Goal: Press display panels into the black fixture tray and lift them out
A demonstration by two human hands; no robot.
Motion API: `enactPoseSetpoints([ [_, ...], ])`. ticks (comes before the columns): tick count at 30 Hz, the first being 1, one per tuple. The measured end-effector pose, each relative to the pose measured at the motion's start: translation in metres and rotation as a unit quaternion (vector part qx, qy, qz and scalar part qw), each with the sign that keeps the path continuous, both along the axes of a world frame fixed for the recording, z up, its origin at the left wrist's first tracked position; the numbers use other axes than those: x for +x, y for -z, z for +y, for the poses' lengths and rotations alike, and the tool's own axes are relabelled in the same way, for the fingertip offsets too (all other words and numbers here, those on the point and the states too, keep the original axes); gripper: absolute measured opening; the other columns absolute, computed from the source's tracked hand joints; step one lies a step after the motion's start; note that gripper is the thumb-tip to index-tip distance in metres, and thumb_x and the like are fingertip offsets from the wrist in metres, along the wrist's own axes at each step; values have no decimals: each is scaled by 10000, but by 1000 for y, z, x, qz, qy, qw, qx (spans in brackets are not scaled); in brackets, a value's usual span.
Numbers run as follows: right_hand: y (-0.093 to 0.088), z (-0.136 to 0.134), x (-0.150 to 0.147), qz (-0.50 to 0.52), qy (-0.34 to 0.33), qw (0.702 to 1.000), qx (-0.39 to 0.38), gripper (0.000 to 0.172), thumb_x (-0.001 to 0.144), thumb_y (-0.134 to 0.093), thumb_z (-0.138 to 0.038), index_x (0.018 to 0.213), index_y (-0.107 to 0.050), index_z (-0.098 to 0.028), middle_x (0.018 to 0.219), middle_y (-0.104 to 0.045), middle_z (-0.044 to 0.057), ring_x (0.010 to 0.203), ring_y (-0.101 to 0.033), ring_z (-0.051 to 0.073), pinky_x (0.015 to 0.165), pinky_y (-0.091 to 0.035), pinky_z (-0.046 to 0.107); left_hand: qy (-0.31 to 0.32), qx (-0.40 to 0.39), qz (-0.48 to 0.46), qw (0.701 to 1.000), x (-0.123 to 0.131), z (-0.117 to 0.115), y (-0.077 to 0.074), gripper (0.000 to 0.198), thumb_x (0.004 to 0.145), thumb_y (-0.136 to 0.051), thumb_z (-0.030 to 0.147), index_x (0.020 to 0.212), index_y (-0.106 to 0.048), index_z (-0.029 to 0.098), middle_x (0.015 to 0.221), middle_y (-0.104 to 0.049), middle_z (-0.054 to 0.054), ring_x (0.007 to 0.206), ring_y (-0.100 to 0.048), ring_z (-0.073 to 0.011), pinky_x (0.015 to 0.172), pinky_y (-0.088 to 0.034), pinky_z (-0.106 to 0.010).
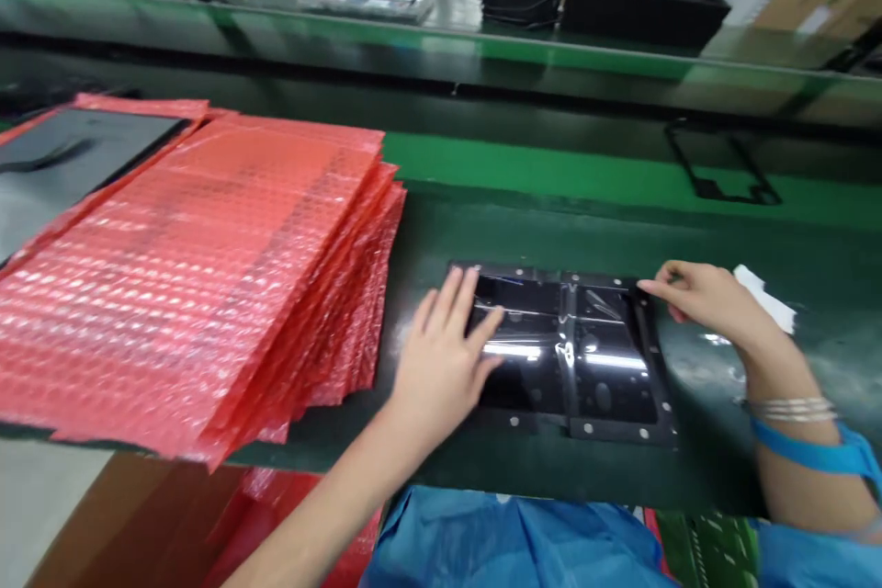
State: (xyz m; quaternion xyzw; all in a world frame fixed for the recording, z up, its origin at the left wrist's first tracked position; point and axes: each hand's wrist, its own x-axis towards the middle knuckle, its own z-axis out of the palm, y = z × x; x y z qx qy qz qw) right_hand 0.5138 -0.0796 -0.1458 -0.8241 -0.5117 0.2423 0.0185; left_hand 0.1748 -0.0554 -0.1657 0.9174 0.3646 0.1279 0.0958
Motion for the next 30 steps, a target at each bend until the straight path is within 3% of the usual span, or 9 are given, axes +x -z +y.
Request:
enactPoseSetpoints([
  [5, 9, 16, 4, 1, -16, 1000, -17, 420, 803, -632, -625, 716, -471, -248, 476, -581, -28, 567, -591, 196, 574, -352, 295, 248, -52, 7, 967, 77, -35, -1, 572, 931, -573, 474, 1424, -535, 186, 1592, -359, -119, 1490, -298, -311, 1193, -343, -510],
  [9, 9, 26, 3, 6, -23, 999, -35, 442, 762, -706, -610, 691, -464, -247, 433, -549, -36, 563, -589, 197, 569, -319, 299, 291, -75, 47, 952, 101, -40, 3, 549, 976, -451, 489, 1418, -550, 179, 1579, -382, -97, 1483, -314, -312, 1203, -346, -501],
  [16, 4, 33, 4, 43, -17, 997, -61, 415, 752, -756, -546, 699, -477, -243, 422, -546, -38, 513, -573, 184, 571, -315, 302, 271, -39, 70, 959, 107, -46, 2, 484, 986, -469, 412, 1377, -580, 148, 1550, -439, -128, 1480, -323, -313, 1199, -332, -496],
  [21, 13, 13, -1, 49, 27, 998, 39, 389, 792, -712, -538, 711, -464, -250, 454, -568, -38, 607, -606, 205, 590, -321, 300, 263, -52, 12, 963, 107, -33, 2, 441, 963, -533, 433, 1318, -626, 191, 1463, -553, -118, 1379, -482, -304, 1161, -369, -511],
  [26, 22, -2, 0, 77, 109, 978, 157, 333, 882, -561, -526, 719, -482, -247, 541, -613, -21, 714, -627, 210, 622, -337, 290, 26, 5, -54, 998, 102, 5, 2, 391, 980, -490, 337, 1342, -593, 233, 1295, -658, -128, 1264, -553, -307, 1114, -363, -568],
  [30, 23, -2, -3, 136, 135, 957, 218, 259, 836, -592, -450, 714, -492, -245, 519, -584, -32, 627, -586, 191, 619, -334, 291, -13, 17, -49, 999, 101, 20, 4, 407, 945, -540, 406, 1266, -611, 166, 1179, -664, -152, 1167, -571, -340, 1056, -387, -566],
])
